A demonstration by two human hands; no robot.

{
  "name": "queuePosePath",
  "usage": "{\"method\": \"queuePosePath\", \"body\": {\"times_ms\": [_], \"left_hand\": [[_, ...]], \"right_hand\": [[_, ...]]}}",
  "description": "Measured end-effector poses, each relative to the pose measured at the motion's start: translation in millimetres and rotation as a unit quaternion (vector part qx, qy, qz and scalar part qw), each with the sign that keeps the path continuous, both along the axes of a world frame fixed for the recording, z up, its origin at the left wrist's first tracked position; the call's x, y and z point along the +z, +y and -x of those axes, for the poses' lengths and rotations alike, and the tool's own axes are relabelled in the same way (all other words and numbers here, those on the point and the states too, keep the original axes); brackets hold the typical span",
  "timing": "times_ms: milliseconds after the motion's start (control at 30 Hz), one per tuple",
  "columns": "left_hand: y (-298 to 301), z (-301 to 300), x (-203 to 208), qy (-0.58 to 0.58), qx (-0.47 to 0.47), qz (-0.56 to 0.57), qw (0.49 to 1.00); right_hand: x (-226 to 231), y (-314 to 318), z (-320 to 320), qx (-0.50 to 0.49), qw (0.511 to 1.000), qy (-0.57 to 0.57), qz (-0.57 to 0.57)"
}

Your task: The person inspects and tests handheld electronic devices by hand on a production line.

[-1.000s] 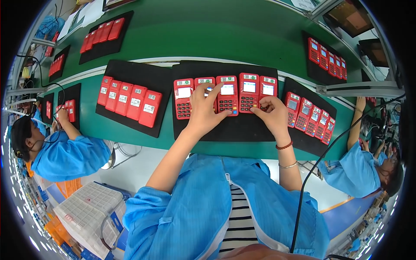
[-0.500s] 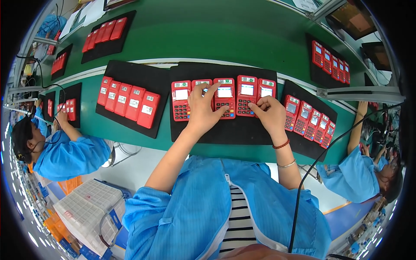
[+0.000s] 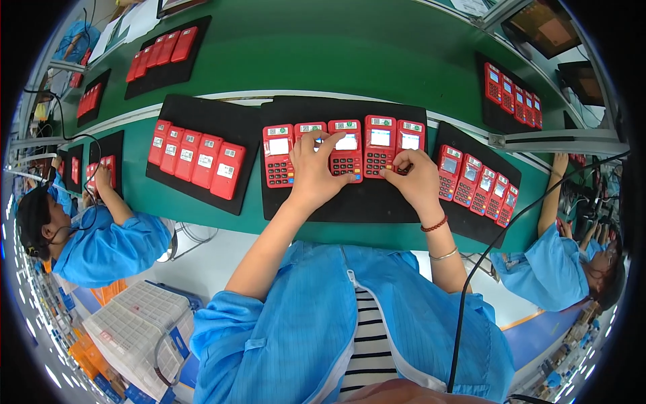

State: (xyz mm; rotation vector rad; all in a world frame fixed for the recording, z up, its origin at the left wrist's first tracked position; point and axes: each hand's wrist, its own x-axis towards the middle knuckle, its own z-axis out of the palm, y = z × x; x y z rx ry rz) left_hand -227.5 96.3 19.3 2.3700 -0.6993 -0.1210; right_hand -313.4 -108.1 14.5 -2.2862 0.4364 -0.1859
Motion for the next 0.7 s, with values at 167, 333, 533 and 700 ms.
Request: {"method": "queuePosePath", "body": {"times_ms": [167,333,533,700], "left_hand": [[3.2,1.9,0.2,0.01,0.005,-0.006,1.0],[26.4,18.1,7.0,-0.026,-0.002,0.048,0.999],[64.1,19.5,14.2,-0.04,0.077,0.102,0.991],[91.2,15.7,11.5,-0.022,0.147,0.089,0.985]], "right_hand": [[-1.2,-9.0,5.4,-0.016,0.991,-0.013,-0.135],[-12.3,-33.7,26.0,-0.115,0.973,-0.012,-0.201],[-33.7,-44.4,30.2,-0.095,0.97,0.002,-0.224],[-31.7,-44.7,26.3,-0.107,0.956,0.003,-0.273]]}}
